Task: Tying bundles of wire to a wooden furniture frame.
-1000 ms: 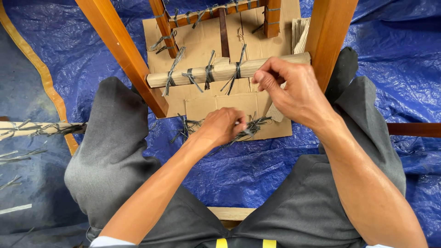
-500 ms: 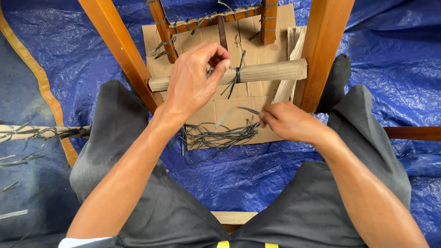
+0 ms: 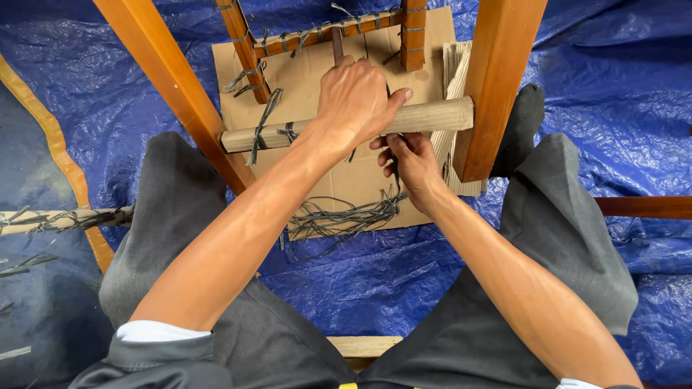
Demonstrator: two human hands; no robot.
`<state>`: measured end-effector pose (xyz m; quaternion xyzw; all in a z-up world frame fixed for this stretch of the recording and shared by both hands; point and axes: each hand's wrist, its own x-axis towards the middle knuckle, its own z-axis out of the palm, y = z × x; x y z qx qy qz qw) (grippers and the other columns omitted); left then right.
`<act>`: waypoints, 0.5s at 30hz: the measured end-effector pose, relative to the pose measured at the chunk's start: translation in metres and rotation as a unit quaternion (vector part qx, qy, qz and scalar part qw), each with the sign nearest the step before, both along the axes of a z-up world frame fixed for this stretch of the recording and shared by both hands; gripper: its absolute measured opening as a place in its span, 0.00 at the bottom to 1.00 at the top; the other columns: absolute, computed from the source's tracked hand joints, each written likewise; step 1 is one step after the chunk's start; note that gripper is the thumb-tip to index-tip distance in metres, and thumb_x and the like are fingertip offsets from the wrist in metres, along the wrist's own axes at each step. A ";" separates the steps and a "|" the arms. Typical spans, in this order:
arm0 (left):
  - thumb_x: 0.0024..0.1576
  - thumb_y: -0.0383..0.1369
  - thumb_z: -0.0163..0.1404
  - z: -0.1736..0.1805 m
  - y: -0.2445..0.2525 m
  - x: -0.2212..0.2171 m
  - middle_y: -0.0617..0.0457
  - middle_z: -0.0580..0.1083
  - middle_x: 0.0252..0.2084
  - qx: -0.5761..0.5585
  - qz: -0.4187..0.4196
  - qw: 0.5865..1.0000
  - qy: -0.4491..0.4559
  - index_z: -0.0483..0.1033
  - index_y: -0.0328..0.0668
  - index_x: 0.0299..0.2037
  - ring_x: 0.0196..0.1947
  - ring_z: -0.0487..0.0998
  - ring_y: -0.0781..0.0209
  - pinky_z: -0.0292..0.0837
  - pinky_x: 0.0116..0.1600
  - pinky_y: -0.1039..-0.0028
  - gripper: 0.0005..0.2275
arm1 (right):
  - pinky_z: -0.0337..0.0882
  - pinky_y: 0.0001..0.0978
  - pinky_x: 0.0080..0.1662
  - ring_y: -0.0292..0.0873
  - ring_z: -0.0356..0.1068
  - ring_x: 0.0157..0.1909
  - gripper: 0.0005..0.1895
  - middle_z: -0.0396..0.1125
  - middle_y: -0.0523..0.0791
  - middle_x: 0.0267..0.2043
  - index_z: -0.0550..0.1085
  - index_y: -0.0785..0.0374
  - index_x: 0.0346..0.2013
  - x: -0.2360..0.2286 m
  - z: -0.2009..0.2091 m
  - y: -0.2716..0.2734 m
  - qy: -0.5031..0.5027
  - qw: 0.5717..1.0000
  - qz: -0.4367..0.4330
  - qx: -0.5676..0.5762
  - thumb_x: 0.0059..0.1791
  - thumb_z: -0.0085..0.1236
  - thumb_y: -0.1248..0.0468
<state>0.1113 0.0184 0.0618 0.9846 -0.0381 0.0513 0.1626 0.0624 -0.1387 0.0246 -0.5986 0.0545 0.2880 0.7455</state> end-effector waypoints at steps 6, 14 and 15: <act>0.52 0.41 0.60 0.000 0.002 0.016 0.51 0.78 0.20 -0.102 0.032 0.988 0.112 0.83 0.41 0.24 0.18 0.78 0.52 0.75 0.34 0.61 0.13 | 0.66 0.23 0.32 0.36 0.65 0.33 0.09 0.72 0.48 0.42 0.71 0.70 0.48 0.000 0.002 0.008 0.003 0.999 -0.031 0.023 0.57 0.43 0.70; 0.54 0.32 0.61 0.033 0.010 -0.015 0.52 0.76 0.28 -0.197 -0.087 0.975 -0.051 0.87 0.39 0.33 0.30 0.74 0.56 0.72 0.36 0.63 0.05 | 0.54 0.22 0.23 0.31 0.53 0.18 0.13 0.66 0.43 0.23 0.74 0.67 0.44 -0.031 0.037 0.006 -0.049 0.993 -0.004 -0.107 0.59 0.40 0.64; 0.53 0.30 0.60 0.036 0.011 -0.018 0.53 0.78 0.31 -0.221 -0.103 0.968 -0.061 0.87 0.41 0.34 0.31 0.74 0.59 0.72 0.37 0.66 0.04 | 0.56 0.24 0.24 0.32 0.56 0.19 0.14 0.66 0.43 0.20 0.74 0.66 0.40 -0.036 0.043 0.005 -0.069 0.986 0.009 -0.153 0.59 0.39 0.64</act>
